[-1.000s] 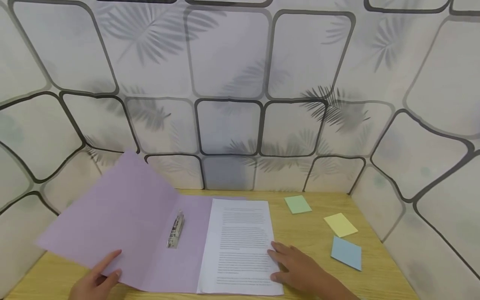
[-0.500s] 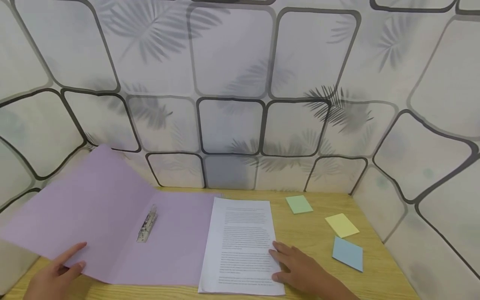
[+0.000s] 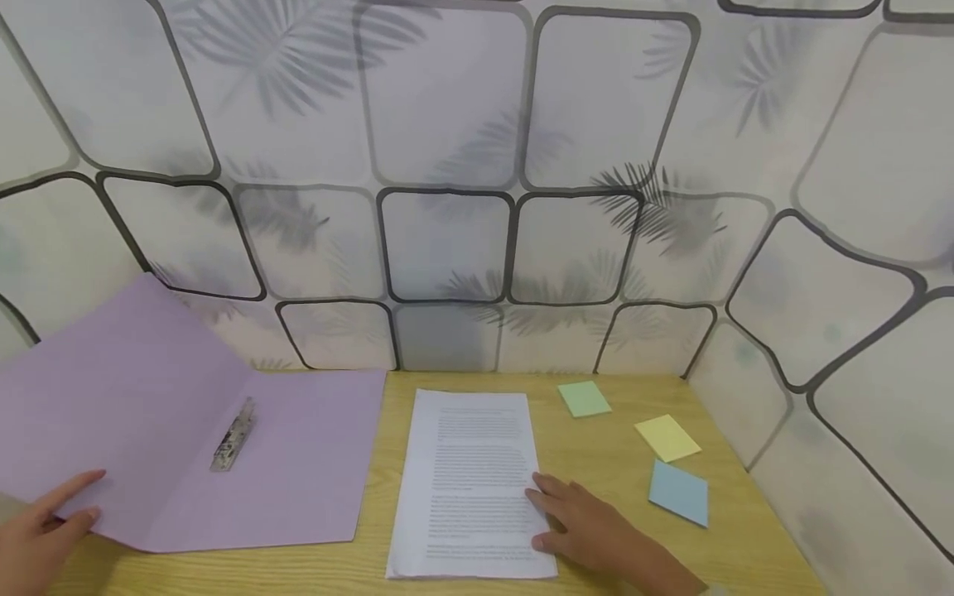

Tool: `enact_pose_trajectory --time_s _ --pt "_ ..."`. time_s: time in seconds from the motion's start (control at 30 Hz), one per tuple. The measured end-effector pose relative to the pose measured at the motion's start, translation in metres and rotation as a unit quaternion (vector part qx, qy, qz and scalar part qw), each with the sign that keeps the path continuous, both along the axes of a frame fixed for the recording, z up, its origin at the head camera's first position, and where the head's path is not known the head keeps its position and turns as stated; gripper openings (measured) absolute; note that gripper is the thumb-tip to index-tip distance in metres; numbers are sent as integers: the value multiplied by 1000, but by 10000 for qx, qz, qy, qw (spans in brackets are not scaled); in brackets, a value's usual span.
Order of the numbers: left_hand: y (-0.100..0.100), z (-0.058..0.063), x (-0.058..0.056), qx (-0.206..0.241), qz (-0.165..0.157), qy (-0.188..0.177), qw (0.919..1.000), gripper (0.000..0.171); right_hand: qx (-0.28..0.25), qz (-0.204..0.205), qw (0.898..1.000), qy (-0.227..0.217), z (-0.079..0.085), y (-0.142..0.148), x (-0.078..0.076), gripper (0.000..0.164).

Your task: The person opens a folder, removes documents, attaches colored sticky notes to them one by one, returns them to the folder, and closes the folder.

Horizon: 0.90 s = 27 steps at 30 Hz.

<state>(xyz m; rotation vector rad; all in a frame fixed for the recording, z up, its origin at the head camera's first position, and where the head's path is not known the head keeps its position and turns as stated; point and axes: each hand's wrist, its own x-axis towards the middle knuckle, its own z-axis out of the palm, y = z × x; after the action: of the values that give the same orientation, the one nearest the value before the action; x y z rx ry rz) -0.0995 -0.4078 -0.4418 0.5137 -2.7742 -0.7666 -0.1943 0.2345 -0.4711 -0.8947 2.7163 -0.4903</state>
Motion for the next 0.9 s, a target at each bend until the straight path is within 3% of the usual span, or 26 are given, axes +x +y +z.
enact_pose_trajectory --time_s 0.47,0.53,0.9 --pt "-19 -6 -2 -302 83 651 9974 47 40 -136 9996 -253 2 -2 -1 77" --pt "-20 -7 1 -289 118 701 9971 56 15 -114 9996 -247 3 -2 -1 77" --pt "-27 1 -1 113 283 97 9995 51 -19 -83 9998 -205 -1 0 -2 77"
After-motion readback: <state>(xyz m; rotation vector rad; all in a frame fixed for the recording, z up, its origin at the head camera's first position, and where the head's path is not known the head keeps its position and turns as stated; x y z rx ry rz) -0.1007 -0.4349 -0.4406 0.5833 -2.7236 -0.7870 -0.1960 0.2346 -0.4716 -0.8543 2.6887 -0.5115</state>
